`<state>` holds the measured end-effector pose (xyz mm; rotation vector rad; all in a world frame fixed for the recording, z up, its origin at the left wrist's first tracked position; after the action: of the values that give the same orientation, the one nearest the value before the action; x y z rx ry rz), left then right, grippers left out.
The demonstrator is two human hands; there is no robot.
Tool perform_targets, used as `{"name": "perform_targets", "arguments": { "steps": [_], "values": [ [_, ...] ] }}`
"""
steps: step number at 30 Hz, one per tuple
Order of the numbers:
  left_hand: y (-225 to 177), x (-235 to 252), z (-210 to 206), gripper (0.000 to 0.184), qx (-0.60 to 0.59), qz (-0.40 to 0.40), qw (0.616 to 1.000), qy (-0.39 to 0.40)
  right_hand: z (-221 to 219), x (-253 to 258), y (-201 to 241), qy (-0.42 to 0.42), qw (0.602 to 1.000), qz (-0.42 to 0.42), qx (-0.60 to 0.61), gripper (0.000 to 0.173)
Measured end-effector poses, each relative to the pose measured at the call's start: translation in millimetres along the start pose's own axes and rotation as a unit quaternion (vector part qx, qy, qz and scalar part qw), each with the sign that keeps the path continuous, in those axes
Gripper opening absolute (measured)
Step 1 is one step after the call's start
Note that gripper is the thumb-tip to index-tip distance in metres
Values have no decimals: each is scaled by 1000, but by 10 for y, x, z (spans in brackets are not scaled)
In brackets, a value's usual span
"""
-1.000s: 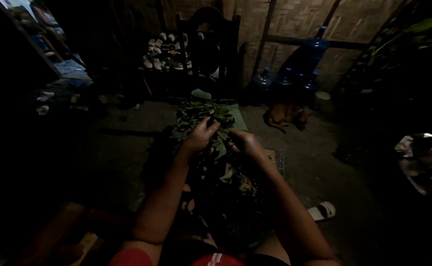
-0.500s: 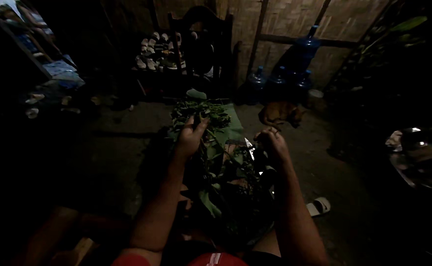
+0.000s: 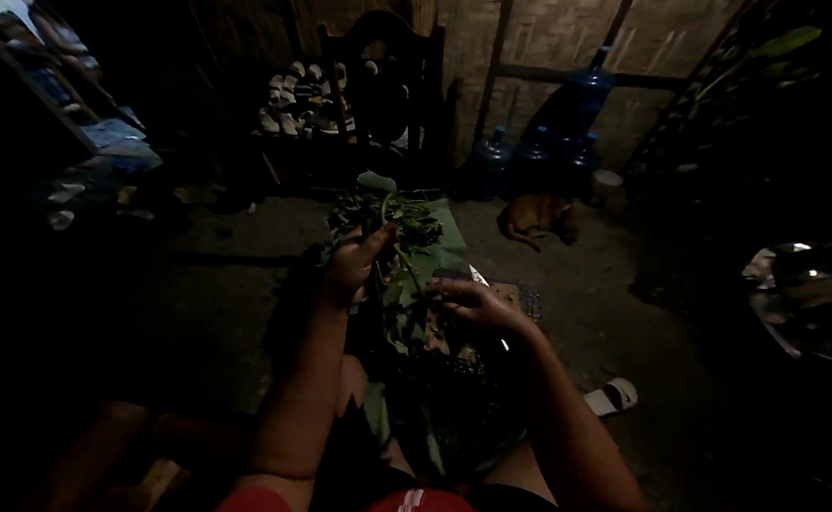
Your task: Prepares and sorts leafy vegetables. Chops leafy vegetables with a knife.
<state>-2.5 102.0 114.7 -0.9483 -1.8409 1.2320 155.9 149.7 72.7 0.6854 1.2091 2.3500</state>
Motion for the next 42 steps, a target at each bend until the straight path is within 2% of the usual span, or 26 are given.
{"name": "perform_targets", "arguments": {
  "steps": [2,7,10,13,18,20,23,26,29,31,34,37,39,42],
  "values": [
    [-18,-2,-2,18,1,-6,999,36,-74,15,115,29,997,40,-52,21],
    [35,-12,57,21,-6,18,999,34,-242,-11,273,74,988,76,-109,25],
    [93,-40,75,18,1,10,1000,20,-246,8,244,45,992,95,-68,27],
    [176,-117,39,14,0,8,999,37,-230,17,186,26,998,50,1,23],
    [241,-210,25,22,29,27,998,42,-343,9,41,69,992,-13,104,13],
    [260,-235,16,22,67,21,996,56,-281,22,34,19,995,-3,93,15],
    [360,-288,-53,20,90,31,991,92,-82,61,64,-110,993,32,-13,16],
    [486,-329,-106,20,74,51,991,101,61,32,182,-240,952,106,-157,21],
    [472,-343,-108,20,88,47,992,72,72,-5,219,-292,925,146,-193,24],
    [442,-330,-89,20,92,42,994,47,70,4,169,-259,938,120,-196,24],
    [364,-259,8,19,98,21,995,11,44,5,76,-135,977,35,-160,34],
    [291,-215,44,20,98,-3,995,0,-45,-14,201,-70,985,51,-148,32],
    [269,-218,17,19,95,-2,995,-3,-112,5,270,-68,981,89,-160,25],
    [272,-244,-22,18,93,8,996,-6,-157,56,315,-55,981,81,-167,18]
  ]
}}
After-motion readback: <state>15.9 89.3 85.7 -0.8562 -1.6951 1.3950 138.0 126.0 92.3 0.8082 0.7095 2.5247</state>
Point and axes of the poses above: each hand's wrist, its own x-axis towards the middle knuckle, its own z-axis out of the back of the hand, y = z × x, the point moved 9 cm from there along x, towards the middle knuckle, and after that the axes turned 13 degrees about -y, right-handed, at the moved point
